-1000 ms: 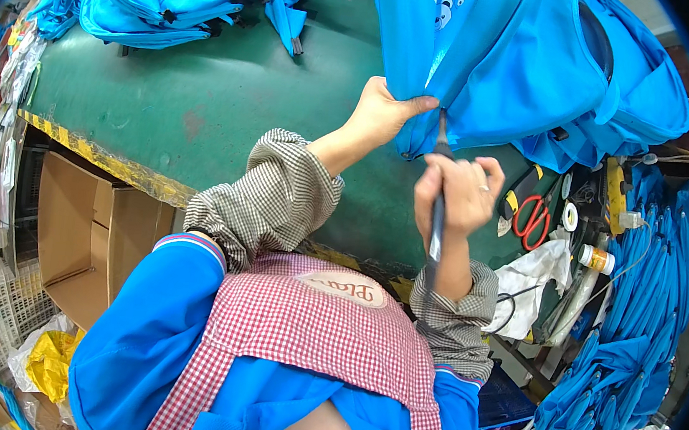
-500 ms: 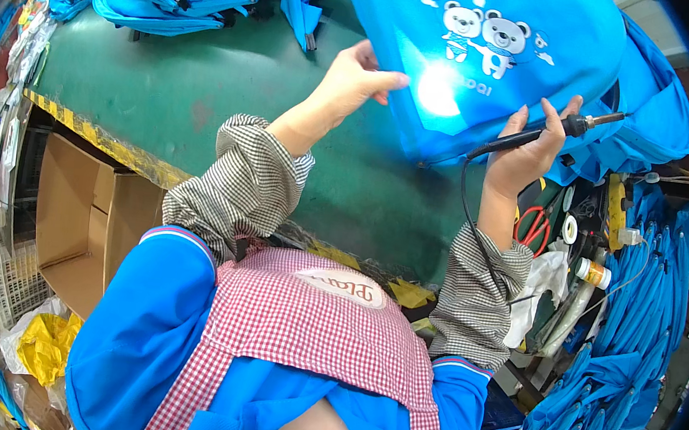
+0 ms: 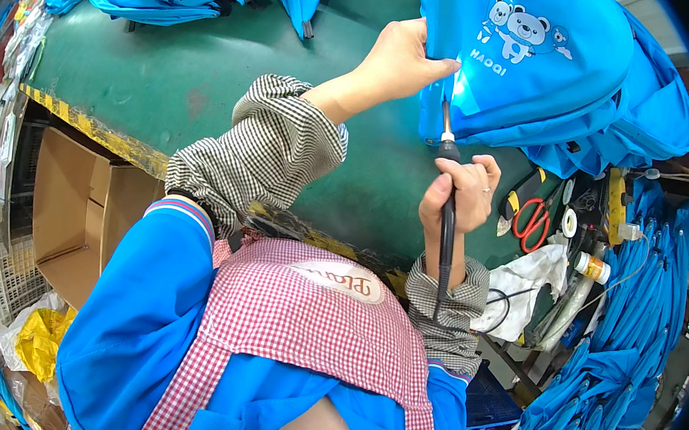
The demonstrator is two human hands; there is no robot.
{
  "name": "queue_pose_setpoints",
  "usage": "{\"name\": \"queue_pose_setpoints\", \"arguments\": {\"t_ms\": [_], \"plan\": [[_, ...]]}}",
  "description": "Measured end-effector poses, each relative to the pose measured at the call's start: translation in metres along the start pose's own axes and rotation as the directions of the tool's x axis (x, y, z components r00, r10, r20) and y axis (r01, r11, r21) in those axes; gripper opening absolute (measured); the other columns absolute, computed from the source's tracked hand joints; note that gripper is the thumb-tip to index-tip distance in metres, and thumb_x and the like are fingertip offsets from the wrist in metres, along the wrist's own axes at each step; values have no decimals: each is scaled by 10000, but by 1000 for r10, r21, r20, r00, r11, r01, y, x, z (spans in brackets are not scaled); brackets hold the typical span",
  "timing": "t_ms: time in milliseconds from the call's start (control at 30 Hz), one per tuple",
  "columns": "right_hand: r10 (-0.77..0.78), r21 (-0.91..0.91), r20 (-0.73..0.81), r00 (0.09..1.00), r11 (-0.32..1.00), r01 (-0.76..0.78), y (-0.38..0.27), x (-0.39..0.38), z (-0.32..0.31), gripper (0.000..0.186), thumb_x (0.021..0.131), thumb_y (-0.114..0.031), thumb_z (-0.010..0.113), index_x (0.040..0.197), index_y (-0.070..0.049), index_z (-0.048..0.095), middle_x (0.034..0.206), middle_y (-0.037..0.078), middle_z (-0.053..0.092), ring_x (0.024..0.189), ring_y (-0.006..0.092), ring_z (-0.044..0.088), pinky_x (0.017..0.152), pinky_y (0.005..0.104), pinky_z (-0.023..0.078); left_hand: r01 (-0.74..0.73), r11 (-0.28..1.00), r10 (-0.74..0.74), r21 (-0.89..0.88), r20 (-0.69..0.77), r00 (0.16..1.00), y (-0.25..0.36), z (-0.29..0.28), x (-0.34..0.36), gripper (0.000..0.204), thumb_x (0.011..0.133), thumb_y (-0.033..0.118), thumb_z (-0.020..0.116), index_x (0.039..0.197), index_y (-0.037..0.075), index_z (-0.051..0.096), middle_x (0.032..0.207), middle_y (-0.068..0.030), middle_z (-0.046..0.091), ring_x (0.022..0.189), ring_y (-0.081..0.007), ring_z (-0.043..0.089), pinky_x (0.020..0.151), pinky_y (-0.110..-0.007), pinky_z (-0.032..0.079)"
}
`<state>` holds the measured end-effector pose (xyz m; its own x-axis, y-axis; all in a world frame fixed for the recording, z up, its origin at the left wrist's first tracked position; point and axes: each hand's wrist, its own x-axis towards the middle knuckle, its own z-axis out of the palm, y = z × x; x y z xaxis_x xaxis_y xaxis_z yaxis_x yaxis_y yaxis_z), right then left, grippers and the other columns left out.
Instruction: The person uses a handheld sewing tool to stitch seams on blue fabric bags. They repeatedly pick up a bag, align the edges, and run the tool along the seam, then place the finished bag aside and pick up the next one.
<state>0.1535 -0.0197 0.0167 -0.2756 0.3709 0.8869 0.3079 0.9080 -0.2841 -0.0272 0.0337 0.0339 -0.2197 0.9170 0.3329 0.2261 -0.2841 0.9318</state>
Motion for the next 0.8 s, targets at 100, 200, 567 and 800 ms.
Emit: {"name": "queue_pose_setpoints", "arguments": {"t_ms": [100,200,567,800], "plan": [[-30,-24,56,998,999,32,-1,3,-1,75,760,-79,578,816,-83,627,613,26,521,538,178,492,765,367,427,-8,1000,7,-6,-32,999,-1,3,1,252,732,138,738,930,4,659,787,-91,688,630,-111,616,580,-266,497],[-55,-11,74,996,998,56,-1,5,2,72,748,-74,592,811,-85,625,614,24,520,545,182,493,763,368,425,39,998,-39,45,-9,999,0,1,0,233,764,112,737,948,4,642,821,-68,682,720,-107,629,643,-260,515],[-61,-90,-185,981,995,45,-14,19,-48,223,965,-235,465,978,-15,503,671,96,525,594,216,508,794,442,468,-234,934,232,271,40,972,-1,34,-7,510,855,323,641,1192,-29,492,955,-242,618,867,-409,595,735,-460,474],[145,-174,-571,808,941,-291,-11,12,-97,335,999,-300,344,961,18,442,981,279,563,770,264,585,767,364,487,128,992,-128,5,144,981,-33,79,-18,575,842,294,674,1285,-13,475,1215,-211,572,1072,-265,572,898,-341,450]]}}
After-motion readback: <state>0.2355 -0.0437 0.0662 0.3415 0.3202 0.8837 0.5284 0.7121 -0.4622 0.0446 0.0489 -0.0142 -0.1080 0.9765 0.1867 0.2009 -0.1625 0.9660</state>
